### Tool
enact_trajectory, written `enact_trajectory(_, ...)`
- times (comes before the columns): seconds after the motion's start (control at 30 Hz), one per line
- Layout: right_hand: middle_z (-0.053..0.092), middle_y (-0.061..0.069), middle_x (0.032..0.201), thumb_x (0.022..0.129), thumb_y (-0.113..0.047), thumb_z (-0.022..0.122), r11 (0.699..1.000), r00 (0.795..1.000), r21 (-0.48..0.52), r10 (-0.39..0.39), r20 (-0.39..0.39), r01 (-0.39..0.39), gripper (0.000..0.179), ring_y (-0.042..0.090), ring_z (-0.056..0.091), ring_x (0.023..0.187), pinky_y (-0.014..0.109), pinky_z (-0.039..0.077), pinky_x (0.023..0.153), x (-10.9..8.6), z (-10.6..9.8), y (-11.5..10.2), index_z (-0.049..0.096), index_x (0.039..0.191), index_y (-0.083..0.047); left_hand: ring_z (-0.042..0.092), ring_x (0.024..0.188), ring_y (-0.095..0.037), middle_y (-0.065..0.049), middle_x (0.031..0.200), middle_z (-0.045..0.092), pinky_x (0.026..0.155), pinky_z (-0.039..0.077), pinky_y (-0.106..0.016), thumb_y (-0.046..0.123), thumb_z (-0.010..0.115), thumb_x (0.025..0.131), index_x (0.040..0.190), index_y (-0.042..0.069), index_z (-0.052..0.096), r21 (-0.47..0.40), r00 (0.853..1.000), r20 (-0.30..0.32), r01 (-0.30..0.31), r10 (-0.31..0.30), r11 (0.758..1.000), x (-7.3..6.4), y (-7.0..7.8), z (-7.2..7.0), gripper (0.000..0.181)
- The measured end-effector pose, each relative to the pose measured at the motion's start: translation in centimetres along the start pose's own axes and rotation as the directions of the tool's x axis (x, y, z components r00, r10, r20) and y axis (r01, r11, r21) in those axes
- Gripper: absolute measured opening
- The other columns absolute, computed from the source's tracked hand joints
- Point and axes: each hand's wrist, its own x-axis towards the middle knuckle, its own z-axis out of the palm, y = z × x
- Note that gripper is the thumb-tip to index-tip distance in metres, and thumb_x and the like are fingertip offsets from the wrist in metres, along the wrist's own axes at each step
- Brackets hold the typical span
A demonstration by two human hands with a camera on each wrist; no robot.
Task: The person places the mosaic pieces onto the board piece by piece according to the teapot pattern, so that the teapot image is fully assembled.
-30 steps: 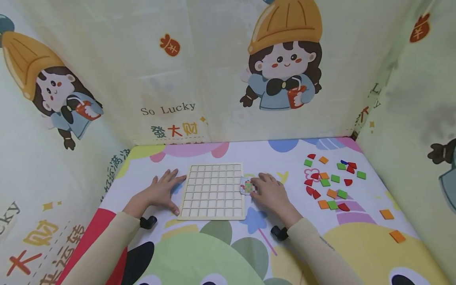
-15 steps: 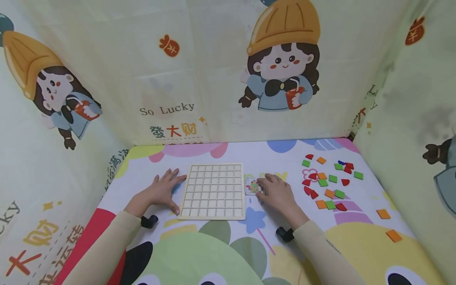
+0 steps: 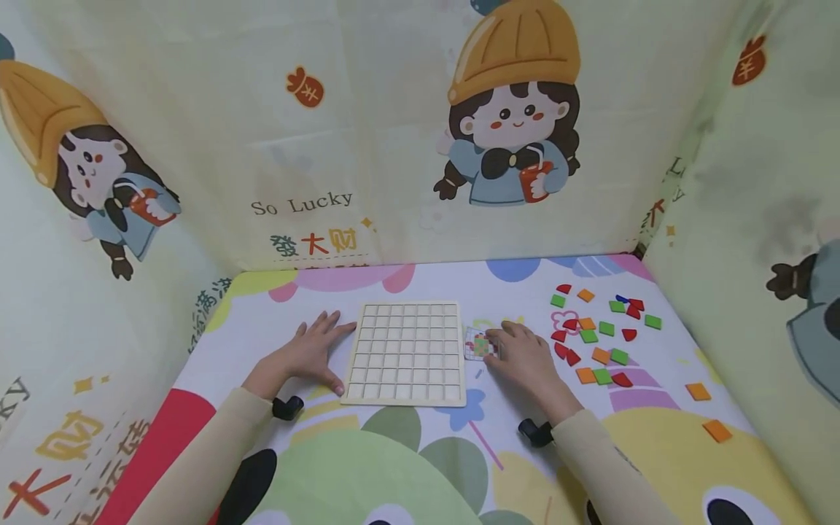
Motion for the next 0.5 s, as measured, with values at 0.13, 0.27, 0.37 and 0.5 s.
enact_trajectory(0.13, 0.047, 0.026, 0.154, 0.090, -0.031, 0.078, 1.000, 1.000, 0.006, 0.026, 0.013, -0.026, 0.058, 0.051, 0.039, 0.143, 0.077, 0.032, 0.109, -0.2, -0.3, 0.5, 0.062, 0.143, -0.014, 0.001, 0.159, -0.046, -0.019, 0.174, 0.008, 0.120, 0.004, -0.076, 0.076, 0.091, 0.048, 0.164, 0.027, 0.030, 0.005, 1.000, -0.006, -0.010, 0.010, 1.000, 0.2, 0.6, 0.0, 0.140)
enact_trajectory(0.27, 0.045, 0.027, 0.154, 0.090, -0.032, 0.078, 0.999, 0.999, 0.008, 0.032, 0.030, -0.033, 0.058, 0.052, 0.038, 0.143, 0.077, 0.033, 0.109, -0.4, -0.7, 0.9, 0.061, 0.143, -0.016, 0.002, 0.159, -0.047, -0.019, 0.174, 0.009, 0.120, 0.006, -0.076, 0.076, 0.091, 0.050, 0.164, 0.026, 0.030, 0.022, 1.000, -0.010, -0.025, 0.025, 0.999, 0.3, 1.3, 0.0, 0.138)
enact_trajectory(0.37, 0.046, 0.028, 0.154, 0.090, -0.031, 0.078, 0.999, 0.999, 0.003, 0.032, 0.031, -0.033, 0.057, 0.053, 0.040, 0.142, 0.077, 0.034, 0.108, -0.5, -1.0, 1.4, 0.062, 0.142, -0.015, 0.002, 0.160, -0.046, -0.018, 0.174, 0.009, 0.120, 0.006, -0.075, 0.076, 0.090, 0.051, 0.164, 0.025, 0.030, 0.024, 0.999, -0.009, -0.043, 0.044, 0.999, 0.5, 2.1, 0.0, 0.138)
enact_trajectory(0.5, 0.046, 0.029, 0.153, 0.089, -0.029, 0.078, 0.998, 0.998, 0.006, 0.059, 0.033, -0.059, 0.057, 0.054, 0.043, 0.139, 0.077, 0.034, 0.107, -0.7, -1.4, 2.1, 0.062, 0.142, -0.013, 0.000, 0.160, -0.043, -0.016, 0.174, 0.008, 0.121, 0.005, -0.074, 0.078, 0.088, 0.052, 0.165, 0.023, 0.029, 0.047, 0.998, -0.005, -0.065, 0.066, 0.997, 0.8, 3.2, 0.0, 0.138)
